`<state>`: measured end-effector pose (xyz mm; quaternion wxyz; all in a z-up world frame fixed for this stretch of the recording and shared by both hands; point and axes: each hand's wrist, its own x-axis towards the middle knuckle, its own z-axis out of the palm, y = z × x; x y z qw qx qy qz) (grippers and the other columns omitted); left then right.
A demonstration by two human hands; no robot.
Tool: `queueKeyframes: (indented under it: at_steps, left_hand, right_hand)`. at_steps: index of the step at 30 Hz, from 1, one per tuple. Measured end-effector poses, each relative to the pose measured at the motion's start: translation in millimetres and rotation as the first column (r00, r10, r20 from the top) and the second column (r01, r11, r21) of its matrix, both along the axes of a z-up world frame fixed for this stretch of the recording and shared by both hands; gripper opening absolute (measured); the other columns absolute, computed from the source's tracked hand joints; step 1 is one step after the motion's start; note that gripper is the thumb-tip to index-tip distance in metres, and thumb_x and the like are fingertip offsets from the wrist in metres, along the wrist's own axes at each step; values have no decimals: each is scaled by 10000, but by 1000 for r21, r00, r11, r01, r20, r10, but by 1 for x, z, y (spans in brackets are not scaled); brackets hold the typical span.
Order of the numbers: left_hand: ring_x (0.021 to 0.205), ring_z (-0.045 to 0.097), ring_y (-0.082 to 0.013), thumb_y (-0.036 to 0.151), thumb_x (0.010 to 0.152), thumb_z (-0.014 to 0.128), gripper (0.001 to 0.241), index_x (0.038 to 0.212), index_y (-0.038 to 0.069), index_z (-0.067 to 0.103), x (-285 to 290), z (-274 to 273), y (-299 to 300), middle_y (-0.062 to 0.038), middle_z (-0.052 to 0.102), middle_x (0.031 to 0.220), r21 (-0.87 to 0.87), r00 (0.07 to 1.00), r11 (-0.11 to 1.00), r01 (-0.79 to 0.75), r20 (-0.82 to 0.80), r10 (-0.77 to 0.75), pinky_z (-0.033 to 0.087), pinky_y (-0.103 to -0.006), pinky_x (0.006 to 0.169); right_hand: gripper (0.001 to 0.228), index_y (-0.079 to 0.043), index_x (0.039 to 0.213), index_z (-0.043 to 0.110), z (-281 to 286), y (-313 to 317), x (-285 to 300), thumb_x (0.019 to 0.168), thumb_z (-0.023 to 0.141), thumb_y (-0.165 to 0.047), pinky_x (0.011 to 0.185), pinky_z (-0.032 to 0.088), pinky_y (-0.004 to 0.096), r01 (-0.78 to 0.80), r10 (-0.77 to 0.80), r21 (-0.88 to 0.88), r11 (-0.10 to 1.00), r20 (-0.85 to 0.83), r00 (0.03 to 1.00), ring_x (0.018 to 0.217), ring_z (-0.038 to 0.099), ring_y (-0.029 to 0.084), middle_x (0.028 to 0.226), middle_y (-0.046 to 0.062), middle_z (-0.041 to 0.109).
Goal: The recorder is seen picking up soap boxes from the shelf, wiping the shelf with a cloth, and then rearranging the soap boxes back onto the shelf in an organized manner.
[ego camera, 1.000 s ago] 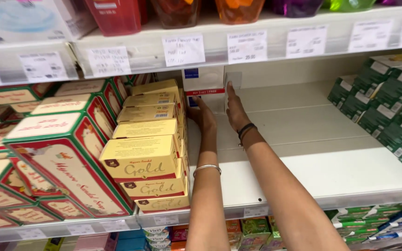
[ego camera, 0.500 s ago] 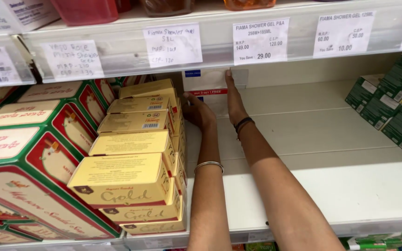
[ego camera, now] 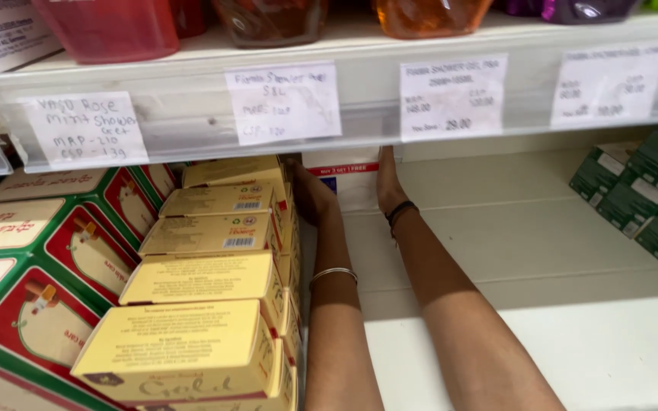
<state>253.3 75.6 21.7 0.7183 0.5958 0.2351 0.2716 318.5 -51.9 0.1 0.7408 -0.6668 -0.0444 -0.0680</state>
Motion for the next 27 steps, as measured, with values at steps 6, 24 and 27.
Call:
queueKeyframes:
  at_steps: [6,24,27]
  left_hand:
    - [1273,583,-244,623,956,363,752,1471,94,509,41,-8,10,-103,595,1447,-80,982,996,36,185,-21,433,-357,1056]
    - [1095,680,-241,485,961,334,610,1300,119,685,5,-22,-9,-121,734,1242,-58,964,986,154,226,-138,488,-346,966]
    - [1084,696,-245,499,974,347,630,1279,73,697,-34,-14,-21,-125,741,1243,-116,969,973,199,170,-178,499,-343,955]
  right_hand:
    - [974,-100,1639,62,-37,-6,64,932,243,-743,1254,72,443,13,-15,95,995,21,1000,1578,55,269,1722,102,69]
    - [795,-139,1590,294,10,-21,-27,970,326,-637,1201,280,384,-81,62,208,975,97,993,1456,361,241,1609,67,380]
    - [729,-125,1562,373,-10,-39,-36,998,343,-587,1165,365,376,-91,65,259,962,107,992,1400,452,236,1553,72,474]
